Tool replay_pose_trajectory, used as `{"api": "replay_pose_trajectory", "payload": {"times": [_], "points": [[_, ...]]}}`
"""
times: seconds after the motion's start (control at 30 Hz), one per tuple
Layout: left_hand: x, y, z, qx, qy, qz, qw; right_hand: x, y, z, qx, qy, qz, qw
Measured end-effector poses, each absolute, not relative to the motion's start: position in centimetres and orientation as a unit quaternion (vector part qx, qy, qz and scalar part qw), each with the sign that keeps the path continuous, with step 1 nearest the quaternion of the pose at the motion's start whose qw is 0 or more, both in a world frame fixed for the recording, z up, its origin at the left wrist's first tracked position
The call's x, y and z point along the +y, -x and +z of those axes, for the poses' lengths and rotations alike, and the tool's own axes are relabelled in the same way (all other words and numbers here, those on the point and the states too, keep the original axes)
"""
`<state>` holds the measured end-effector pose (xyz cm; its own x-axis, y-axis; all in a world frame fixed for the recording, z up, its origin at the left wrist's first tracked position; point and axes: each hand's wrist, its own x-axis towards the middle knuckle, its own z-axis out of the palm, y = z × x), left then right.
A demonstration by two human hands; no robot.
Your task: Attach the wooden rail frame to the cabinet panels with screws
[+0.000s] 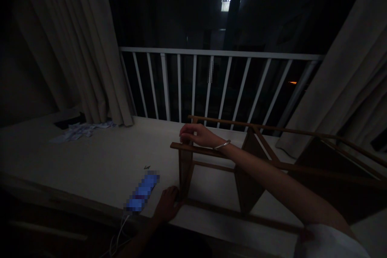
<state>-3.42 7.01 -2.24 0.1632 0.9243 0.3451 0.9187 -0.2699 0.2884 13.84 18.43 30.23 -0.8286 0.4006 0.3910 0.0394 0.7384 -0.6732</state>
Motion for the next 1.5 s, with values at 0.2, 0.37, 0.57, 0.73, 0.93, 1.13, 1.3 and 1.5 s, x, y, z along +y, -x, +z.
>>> {"api": "replay_pose_trajectory", "payload": {"times": [0.2, 0.37, 0.57, 0.73, 0.93, 1.13, 1.3, 1.5], "points": [[7.2, 3.4, -2.4, 0.608, -0.762, 0.224, 0.007, 18.0, -14.1, 30.5, -0.921, 0.122, 0.27, 0.251], [7.1, 3.3, -2.3, 0.606, -0.762, 0.228, 0.008, 18.0, -14.1, 30.5, -0.93, 0.118, 0.248, 0.243], [7.1, 3.3, -2.2, 0.604, -0.764, 0.225, 0.005, 18.0, -14.1, 30.6, -0.94, 0.102, 0.219, 0.241], [7.2, 3.4, -2.2, 0.609, -0.763, 0.215, 0.007, 18.0, -14.1, 30.7, -0.944, 0.091, 0.204, 0.243], [7.1, 3.1, -1.8, 0.608, -0.762, 0.222, 0.014, 18.0, -14.2, 30.8, -0.948, 0.074, 0.191, 0.245], [7.1, 3.2, -2.1, 0.608, -0.762, 0.222, 0.014, 17.6, -14.1, 31.0, -0.956, 0.049, 0.135, 0.254], [7.3, 3.4, -2.5, 0.611, -0.762, 0.214, 0.014, 17.5, -14.1, 30.9, -0.961, 0.056, 0.101, 0.253], [7.3, 3.4, -2.3, 0.611, -0.762, 0.213, 0.017, 17.3, -14.2, 31.1, -0.969, 0.072, 0.046, 0.233]]}}
